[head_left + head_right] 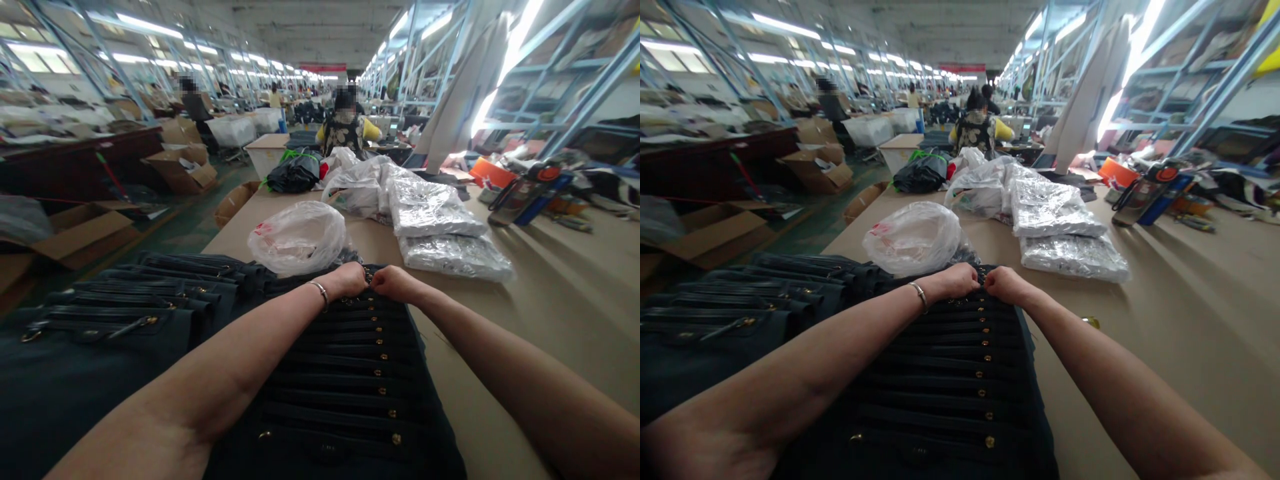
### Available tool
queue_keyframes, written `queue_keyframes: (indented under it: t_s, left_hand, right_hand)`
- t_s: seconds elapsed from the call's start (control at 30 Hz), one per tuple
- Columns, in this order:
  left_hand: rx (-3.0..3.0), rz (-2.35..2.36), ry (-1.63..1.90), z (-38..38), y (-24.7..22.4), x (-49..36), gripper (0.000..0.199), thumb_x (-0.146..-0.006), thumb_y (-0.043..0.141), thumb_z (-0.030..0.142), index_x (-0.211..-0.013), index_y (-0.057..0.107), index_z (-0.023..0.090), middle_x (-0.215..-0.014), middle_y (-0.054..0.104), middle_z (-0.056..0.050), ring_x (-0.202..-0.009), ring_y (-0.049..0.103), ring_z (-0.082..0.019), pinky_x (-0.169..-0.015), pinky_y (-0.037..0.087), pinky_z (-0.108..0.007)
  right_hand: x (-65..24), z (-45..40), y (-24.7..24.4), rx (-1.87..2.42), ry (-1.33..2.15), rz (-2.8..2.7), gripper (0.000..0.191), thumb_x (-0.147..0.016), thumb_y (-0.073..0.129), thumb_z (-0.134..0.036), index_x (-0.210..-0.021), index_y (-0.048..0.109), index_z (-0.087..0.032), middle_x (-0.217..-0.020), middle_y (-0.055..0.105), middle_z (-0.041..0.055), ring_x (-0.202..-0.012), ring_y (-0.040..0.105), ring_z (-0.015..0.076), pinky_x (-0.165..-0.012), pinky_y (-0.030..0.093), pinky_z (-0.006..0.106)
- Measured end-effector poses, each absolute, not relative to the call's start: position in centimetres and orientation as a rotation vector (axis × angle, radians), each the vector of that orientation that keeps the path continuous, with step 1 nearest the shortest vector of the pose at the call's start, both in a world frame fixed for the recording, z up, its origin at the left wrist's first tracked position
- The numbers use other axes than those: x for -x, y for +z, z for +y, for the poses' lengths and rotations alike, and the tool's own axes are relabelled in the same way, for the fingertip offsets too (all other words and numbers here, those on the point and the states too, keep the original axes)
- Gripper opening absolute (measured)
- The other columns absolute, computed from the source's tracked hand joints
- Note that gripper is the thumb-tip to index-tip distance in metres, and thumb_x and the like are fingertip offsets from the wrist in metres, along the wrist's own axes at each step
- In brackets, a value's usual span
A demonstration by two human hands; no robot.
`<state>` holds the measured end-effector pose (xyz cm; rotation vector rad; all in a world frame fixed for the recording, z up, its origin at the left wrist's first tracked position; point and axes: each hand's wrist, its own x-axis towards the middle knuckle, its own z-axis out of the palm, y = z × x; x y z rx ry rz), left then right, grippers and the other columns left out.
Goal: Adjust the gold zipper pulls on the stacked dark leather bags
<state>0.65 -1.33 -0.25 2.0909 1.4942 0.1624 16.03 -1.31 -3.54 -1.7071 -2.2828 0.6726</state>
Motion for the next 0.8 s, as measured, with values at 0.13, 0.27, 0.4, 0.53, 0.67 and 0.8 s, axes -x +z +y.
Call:
queue_keyframes:
  t_s: [0.13,0.27,0.4,0.53,0.67,0.8]
  left_hand:
    - [-2.171,1.501,0.121,-1.4,-0.3,-0.9,0.017,-0.071,0.062,0.014,-0.055,0.065,0.014,-0.052,0.055,-0.003,-0.068,0.058,-0.018,-0.063,0.040,-0.024]
    - [-2.195,1.509,0.101,-1.5,-0.3,-1.0,0.017,-0.072,0.061,0.014,-0.055,0.064,0.014,-0.053,0.056,-0.004,-0.068,0.058,-0.019,-0.063,0.039,-0.024]
    - [-2.169,1.539,0.102,-1.5,-0.1,-0.6,0.017,-0.067,0.063,0.009,-0.051,0.062,0.014,-0.051,0.053,-0.003,-0.063,0.055,-0.017,-0.060,0.038,-0.024]
    - [-2.084,1.559,0.148,-1.6,0.3,0.6,0.019,-0.070,0.064,0.014,-0.051,0.061,0.015,-0.048,0.050,0.000,-0.058,0.051,-0.014,-0.057,0.037,-0.022]
    - [-1.941,1.570,0.249,-1.7,0.8,2.0,0.014,-0.076,0.059,0.021,-0.064,0.065,0.015,-0.049,0.049,0.003,-0.050,0.046,-0.011,-0.050,0.034,-0.023]
    - [-1.799,1.521,0.360,-2.0,0.9,2.4,0.011,-0.077,0.057,0.021,-0.072,0.063,0.014,-0.052,0.050,0.004,-0.045,0.041,-0.008,-0.044,0.031,-0.021]
  right_hand:
    - [-15.8,-1.1,-3.8,1.706,0.570,-2.326,0.017,-0.063,0.055,-0.008,-0.066,0.069,-0.017,-0.060,0.063,-0.0030,-0.060,0.053,0.0104,-0.056,0.037,0.019]
    - [-15.7,-1.0,-3.9,1.704,0.531,-2.344,0.016,-0.062,0.056,-0.007,-0.067,0.068,-0.017,-0.062,0.063,-0.0023,-0.061,0.054,0.0109,-0.057,0.037,0.019]
    - [-15.9,-0.8,-3.9,1.687,0.521,-2.331,0.014,-0.060,0.059,-0.006,-0.065,0.066,-0.017,-0.061,0.061,-0.0033,-0.059,0.051,0.0100,-0.055,0.035,0.019]
    - [-16.1,-1.3,-3.3,1.653,0.489,-2.232,0.007,-0.065,0.060,-0.012,-0.066,0.065,-0.017,-0.061,0.060,-0.0025,-0.059,0.051,0.0108,-0.056,0.035,0.020]
    - [-14.8,-3.2,-2.7,1.521,0.484,-2.115,0.016,-0.079,0.052,-0.026,-0.076,0.065,-0.018,-0.068,0.062,-0.0010,-0.065,0.053,0.0112,-0.061,0.037,0.022]
    - [-12.2,-5.1,-3.4,1.157,0.935,-1.904,0.017,-0.069,0.063,-0.032,-0.077,0.062,-0.017,-0.068,0.061,-0.0020,-0.062,0.052,0.0104,-0.060,0.041,0.022]
